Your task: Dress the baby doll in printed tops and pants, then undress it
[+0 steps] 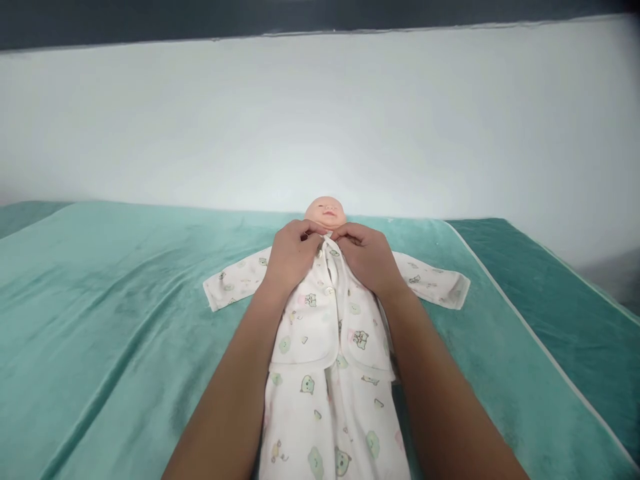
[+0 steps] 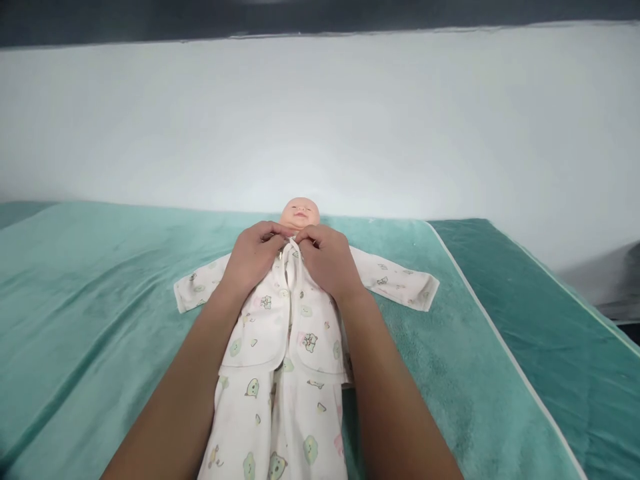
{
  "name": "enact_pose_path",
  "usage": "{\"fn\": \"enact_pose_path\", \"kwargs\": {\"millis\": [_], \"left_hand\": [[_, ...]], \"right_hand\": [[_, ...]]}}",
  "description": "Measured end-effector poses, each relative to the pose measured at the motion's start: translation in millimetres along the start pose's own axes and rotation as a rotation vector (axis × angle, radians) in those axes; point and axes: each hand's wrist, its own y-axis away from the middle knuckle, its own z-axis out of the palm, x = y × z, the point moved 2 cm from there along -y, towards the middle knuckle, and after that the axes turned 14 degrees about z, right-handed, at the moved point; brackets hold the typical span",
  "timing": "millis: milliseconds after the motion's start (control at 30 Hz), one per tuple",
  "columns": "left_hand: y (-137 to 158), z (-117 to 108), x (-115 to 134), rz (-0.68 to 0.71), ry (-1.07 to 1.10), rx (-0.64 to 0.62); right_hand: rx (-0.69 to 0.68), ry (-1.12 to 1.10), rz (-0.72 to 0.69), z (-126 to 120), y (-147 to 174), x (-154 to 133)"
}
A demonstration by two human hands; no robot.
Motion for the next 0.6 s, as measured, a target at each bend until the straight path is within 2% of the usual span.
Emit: {"fn": "enact_pose_path", "kwargs": {"millis": [133, 267, 433, 600], "left_hand": [[-0.1, 0.2, -0.5, 0.013, -0.020, 0.003], [-0.4, -0.7, -0.7, 0.045, -0.035, 0.029], [4.7, -0.5, -1.6, 0.134, -0.060, 0.043], [13.7, 1.4, -0.1, 0.282, -0.249, 0.001]], "right_hand": [[0.004, 0.032, -0.067, -0.4, 0.0, -0.1], [-0.026, 0.086, -0.059, -2.6, 0.4, -3.6], [-0.129, 0.248, 0.025, -8.9, 7.9, -17.6], [-0.265, 0.470, 0.043, -15.8, 18.3, -28.1]]}}
